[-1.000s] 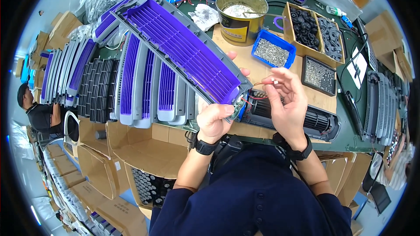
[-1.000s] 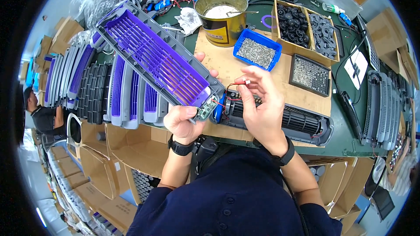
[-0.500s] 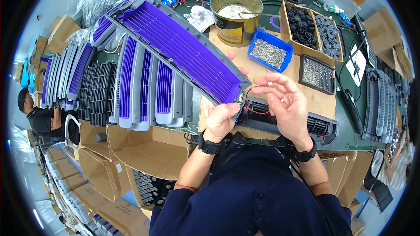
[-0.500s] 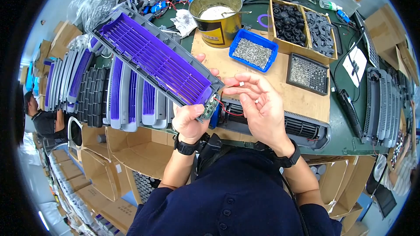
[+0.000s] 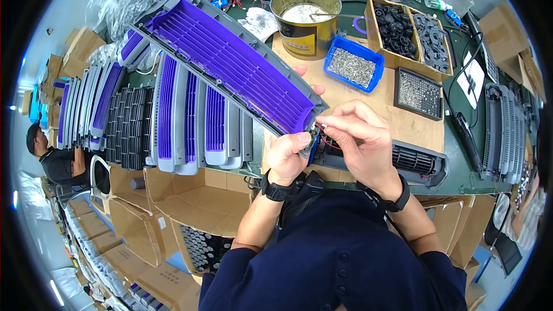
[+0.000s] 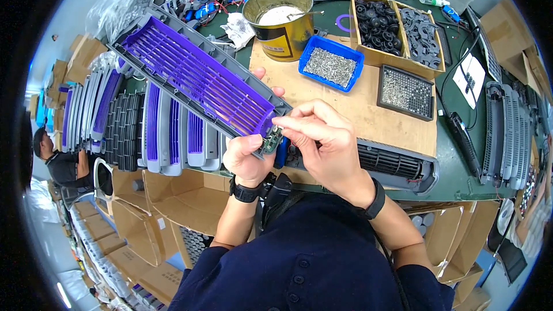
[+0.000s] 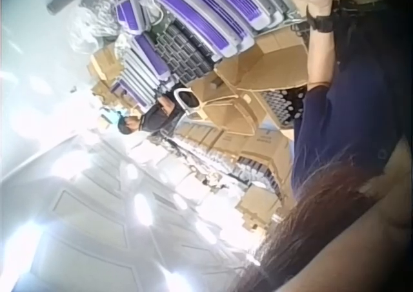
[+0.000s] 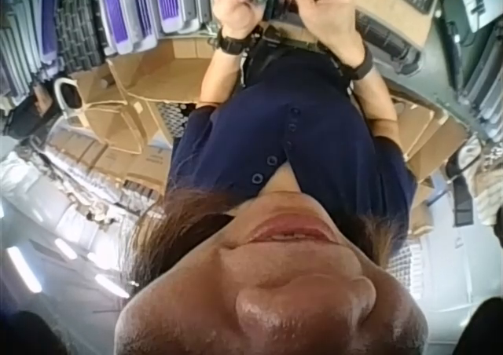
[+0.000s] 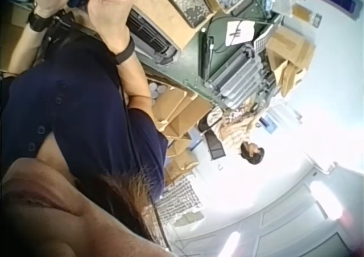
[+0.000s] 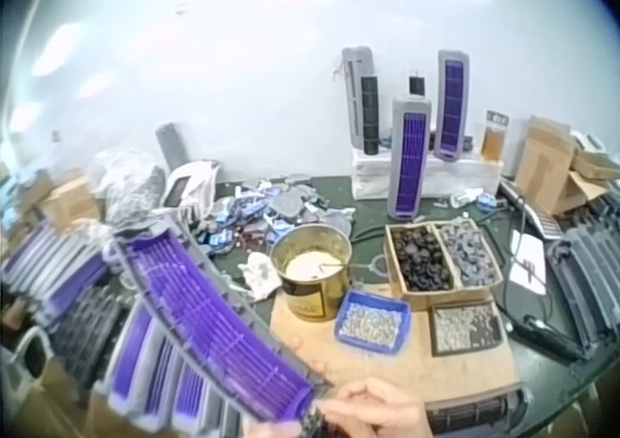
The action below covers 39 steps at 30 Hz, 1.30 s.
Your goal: Assembling components of a portable heater using an electric screwdriver.
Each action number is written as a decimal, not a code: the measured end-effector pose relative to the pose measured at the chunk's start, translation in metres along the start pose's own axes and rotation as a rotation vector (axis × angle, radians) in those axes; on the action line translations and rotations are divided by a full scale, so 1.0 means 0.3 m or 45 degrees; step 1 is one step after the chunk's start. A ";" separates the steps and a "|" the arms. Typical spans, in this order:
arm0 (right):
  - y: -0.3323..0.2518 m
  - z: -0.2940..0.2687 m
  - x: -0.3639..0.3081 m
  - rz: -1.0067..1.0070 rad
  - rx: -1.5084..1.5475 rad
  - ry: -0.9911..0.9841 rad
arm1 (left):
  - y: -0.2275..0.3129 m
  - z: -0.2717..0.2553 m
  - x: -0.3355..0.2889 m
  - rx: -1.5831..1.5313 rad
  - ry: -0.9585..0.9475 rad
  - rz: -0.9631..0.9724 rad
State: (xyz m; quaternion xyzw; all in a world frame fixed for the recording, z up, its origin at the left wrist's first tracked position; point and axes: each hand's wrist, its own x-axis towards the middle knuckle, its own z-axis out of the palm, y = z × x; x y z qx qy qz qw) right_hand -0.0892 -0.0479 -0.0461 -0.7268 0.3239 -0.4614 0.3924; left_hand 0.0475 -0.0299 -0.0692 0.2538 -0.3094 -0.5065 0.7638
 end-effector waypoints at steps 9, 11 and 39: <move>-0.026 0.005 0.006 0.175 -0.105 -0.056 | 0.019 0.020 0.001 0.047 0.006 -0.037; -0.018 0.002 0.004 0.122 -0.164 -0.078 | 0.015 0.015 0.001 0.058 -0.010 -0.033; 0.010 -0.048 0.073 0.960 0.813 -0.327 | 0.022 0.011 -0.023 0.171 -0.201 -0.116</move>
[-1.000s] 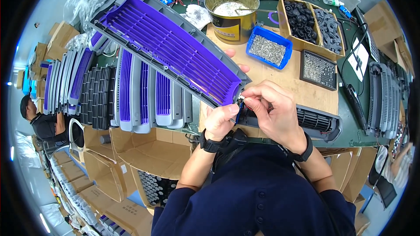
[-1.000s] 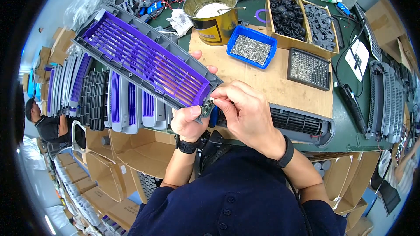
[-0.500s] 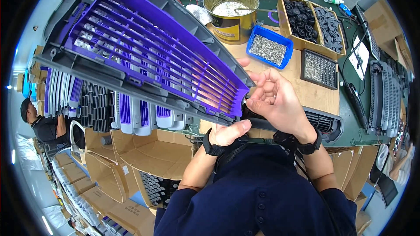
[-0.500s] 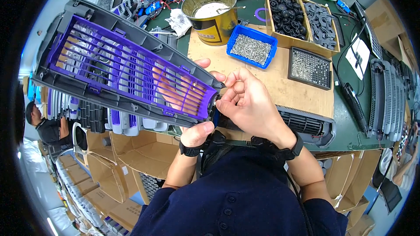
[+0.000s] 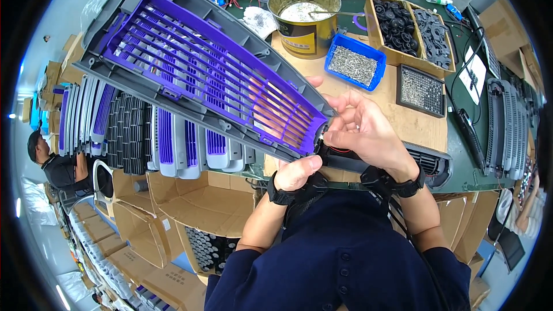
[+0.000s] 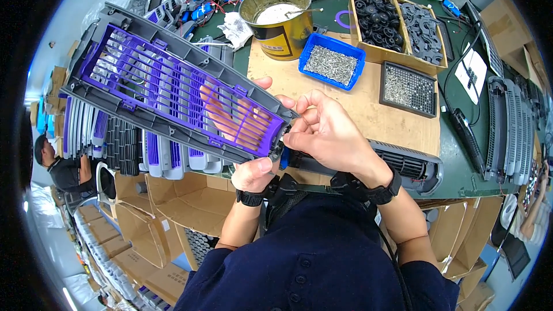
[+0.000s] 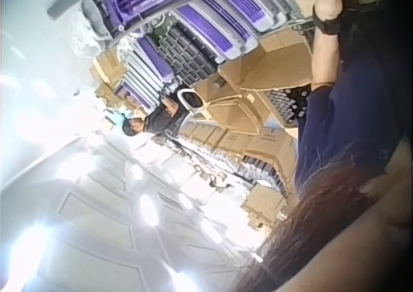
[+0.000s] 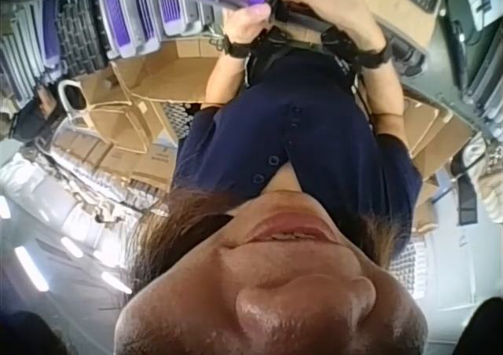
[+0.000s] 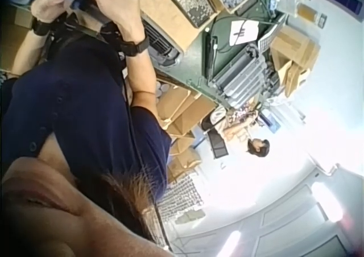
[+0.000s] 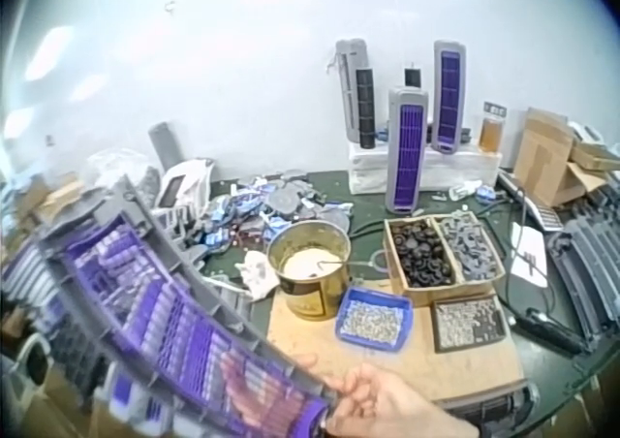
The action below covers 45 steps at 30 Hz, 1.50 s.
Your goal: Assembling components of a portable heater using an electric screwdriver.
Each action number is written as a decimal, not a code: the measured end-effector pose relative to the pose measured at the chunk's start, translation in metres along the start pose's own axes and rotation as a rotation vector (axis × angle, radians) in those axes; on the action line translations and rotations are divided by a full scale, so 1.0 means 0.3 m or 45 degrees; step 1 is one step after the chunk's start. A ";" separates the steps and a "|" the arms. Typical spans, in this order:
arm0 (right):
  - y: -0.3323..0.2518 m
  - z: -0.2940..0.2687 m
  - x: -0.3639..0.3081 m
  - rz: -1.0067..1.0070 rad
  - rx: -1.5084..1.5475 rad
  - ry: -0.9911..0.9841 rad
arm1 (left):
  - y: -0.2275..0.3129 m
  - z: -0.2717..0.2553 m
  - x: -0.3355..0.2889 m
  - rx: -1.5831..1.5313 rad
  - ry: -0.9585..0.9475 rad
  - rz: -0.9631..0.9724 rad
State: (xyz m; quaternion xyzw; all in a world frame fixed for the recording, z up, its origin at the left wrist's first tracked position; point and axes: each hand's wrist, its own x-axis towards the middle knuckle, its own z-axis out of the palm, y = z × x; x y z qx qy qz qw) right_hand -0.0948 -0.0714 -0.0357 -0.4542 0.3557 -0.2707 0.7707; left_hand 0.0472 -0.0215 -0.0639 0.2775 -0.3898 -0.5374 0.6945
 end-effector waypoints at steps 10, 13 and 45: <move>0.029 0.022 0.003 -0.091 -0.130 0.089 | -0.025 -0.011 -0.002 0.200 -0.035 0.133; 0.048 0.044 -0.010 -0.261 -0.188 0.192 | -0.016 -0.006 0.003 0.169 0.051 0.129; -0.003 -0.111 -0.116 -0.283 -1.044 0.317 | -0.047 0.003 0.071 -0.276 0.233 0.162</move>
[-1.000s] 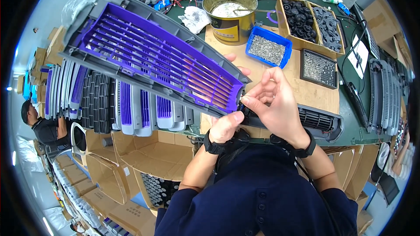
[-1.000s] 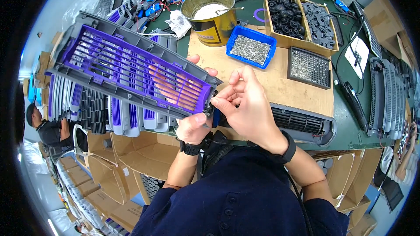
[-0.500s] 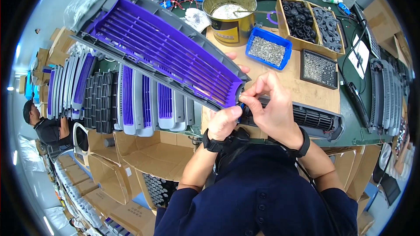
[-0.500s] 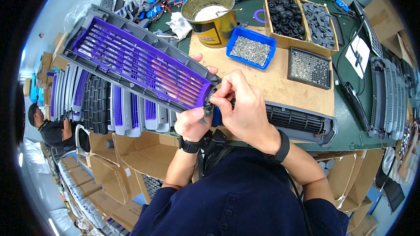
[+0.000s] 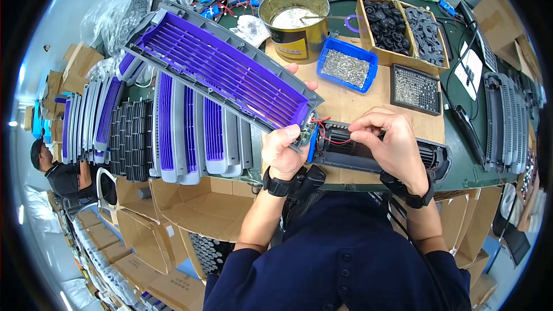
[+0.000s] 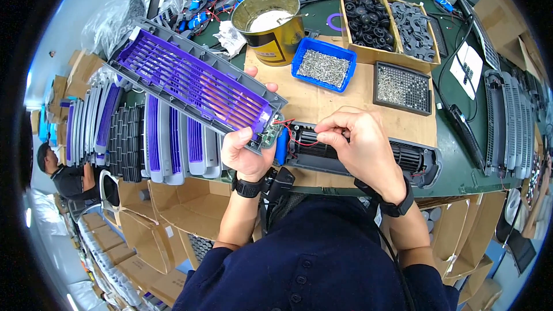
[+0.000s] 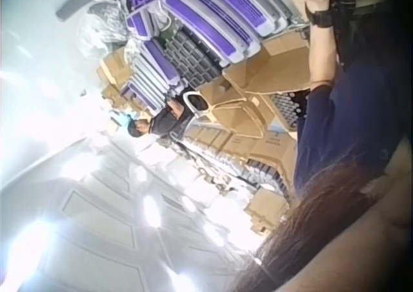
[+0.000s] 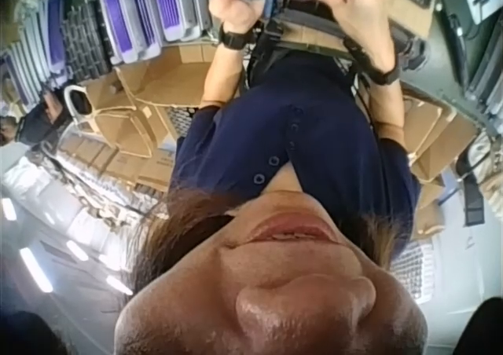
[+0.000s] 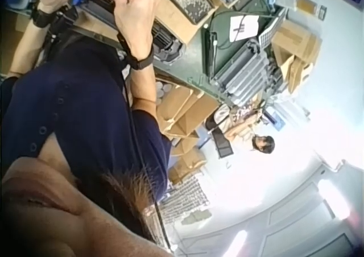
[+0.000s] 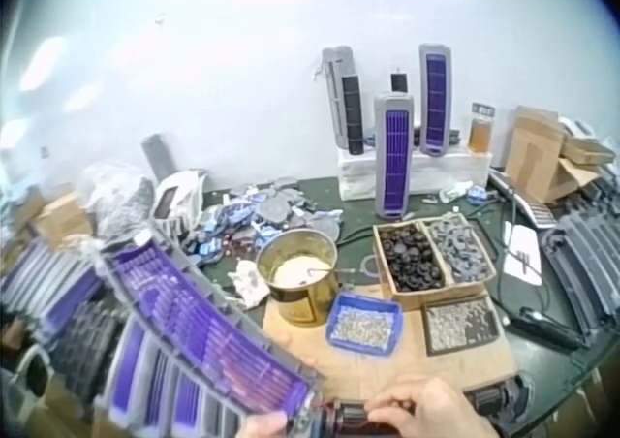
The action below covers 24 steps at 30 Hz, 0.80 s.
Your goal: Assembling components of a portable heater using an electric screwdriver.
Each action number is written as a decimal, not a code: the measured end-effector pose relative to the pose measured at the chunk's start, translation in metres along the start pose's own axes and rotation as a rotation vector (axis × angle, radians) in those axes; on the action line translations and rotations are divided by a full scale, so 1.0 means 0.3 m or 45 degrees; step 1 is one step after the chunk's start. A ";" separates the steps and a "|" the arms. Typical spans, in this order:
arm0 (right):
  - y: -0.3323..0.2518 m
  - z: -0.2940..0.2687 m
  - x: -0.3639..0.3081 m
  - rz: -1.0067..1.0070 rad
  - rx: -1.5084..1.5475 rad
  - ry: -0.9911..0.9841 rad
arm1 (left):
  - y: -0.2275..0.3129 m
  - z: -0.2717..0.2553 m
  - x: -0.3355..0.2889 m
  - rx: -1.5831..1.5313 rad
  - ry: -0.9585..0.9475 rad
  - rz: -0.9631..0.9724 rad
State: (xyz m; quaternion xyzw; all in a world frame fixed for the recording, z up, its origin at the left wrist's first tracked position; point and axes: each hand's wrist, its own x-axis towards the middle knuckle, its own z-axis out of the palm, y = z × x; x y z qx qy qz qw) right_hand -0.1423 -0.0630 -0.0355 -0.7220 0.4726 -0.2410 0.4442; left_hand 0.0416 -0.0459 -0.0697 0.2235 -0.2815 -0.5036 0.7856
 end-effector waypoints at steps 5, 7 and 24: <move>-0.021 0.050 0.007 -0.164 0.477 0.210 | 0.007 -0.009 0.002 -0.066 -0.043 -0.096; -0.053 0.060 0.013 -0.092 0.875 0.055 | 0.009 -0.009 0.000 -0.060 -0.039 -0.087; -0.019 0.127 0.015 0.054 1.148 -0.078 | 0.016 -0.016 -0.005 -0.041 -0.055 -0.116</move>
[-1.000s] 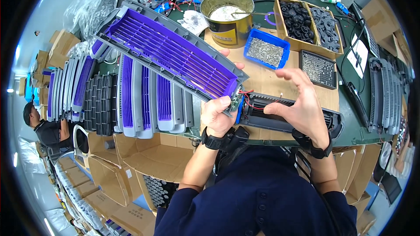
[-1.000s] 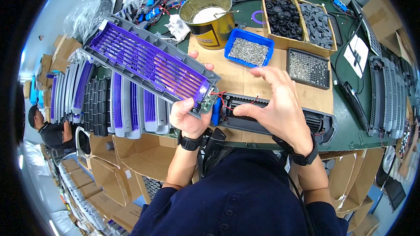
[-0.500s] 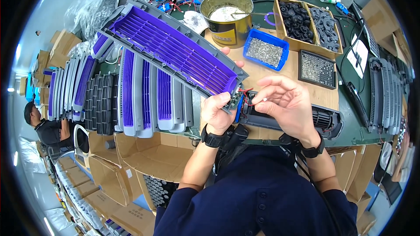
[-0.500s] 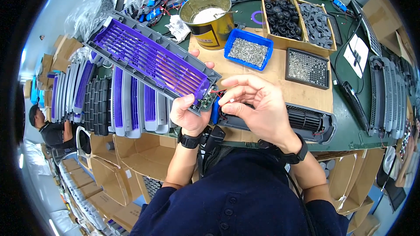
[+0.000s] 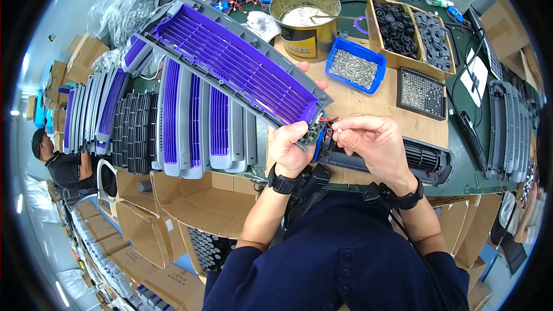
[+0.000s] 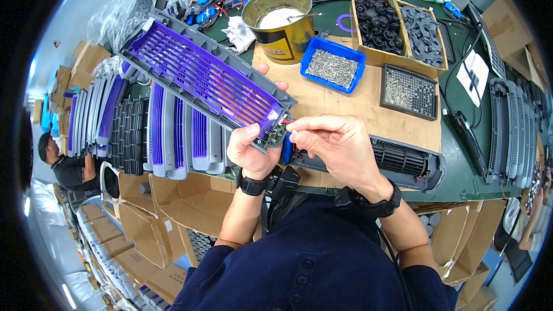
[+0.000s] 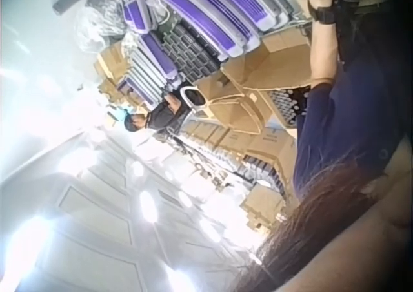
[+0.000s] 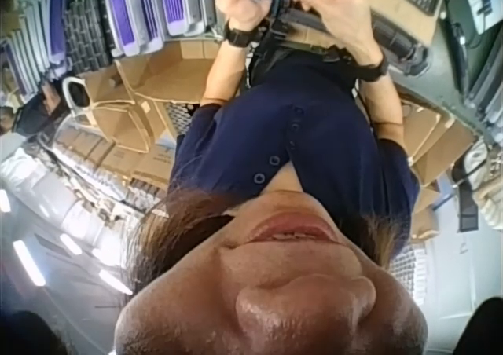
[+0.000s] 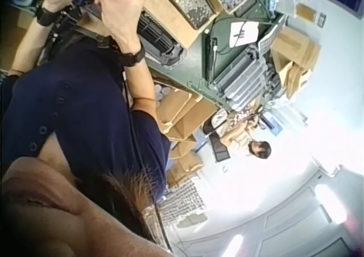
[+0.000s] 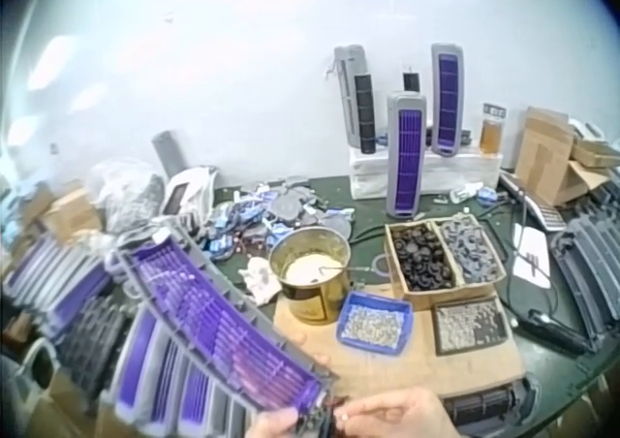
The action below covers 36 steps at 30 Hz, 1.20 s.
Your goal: Assembling components of a portable heater using an electric screwdriver.
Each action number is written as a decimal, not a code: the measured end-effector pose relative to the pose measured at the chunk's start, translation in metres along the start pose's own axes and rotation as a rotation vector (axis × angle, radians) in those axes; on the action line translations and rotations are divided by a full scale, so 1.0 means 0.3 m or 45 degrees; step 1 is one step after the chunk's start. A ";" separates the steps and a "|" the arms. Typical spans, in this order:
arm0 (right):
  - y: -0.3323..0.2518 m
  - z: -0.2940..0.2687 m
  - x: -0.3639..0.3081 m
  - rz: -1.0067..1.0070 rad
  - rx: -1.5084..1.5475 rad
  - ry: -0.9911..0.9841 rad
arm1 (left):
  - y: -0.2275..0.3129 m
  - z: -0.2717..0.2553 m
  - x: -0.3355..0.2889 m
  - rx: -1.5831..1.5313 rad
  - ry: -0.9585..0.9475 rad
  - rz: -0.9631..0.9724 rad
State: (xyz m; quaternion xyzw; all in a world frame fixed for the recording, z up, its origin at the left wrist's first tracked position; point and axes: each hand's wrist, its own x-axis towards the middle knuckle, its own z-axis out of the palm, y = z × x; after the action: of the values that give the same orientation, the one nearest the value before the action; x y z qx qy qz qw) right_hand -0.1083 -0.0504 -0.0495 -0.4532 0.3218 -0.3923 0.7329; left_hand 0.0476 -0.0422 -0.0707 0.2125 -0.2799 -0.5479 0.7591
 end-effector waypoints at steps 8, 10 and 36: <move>-0.022 0.058 0.012 -0.615 -0.913 0.038 | -0.004 -0.003 -0.004 0.009 0.000 0.018; -0.007 0.080 0.014 -0.768 -1.015 0.087 | -0.008 0.000 -0.003 0.025 0.006 0.022; 0.000 0.102 0.021 -0.542 -1.044 0.065 | -0.008 0.010 -0.006 0.101 0.003 -0.018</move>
State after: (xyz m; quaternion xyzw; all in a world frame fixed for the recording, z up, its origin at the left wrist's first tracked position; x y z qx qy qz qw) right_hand -0.0799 -0.0433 -0.0386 -0.7520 0.3681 -0.3852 0.3881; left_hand 0.0436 -0.0413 -0.0703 0.2451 -0.2989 -0.5415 0.7465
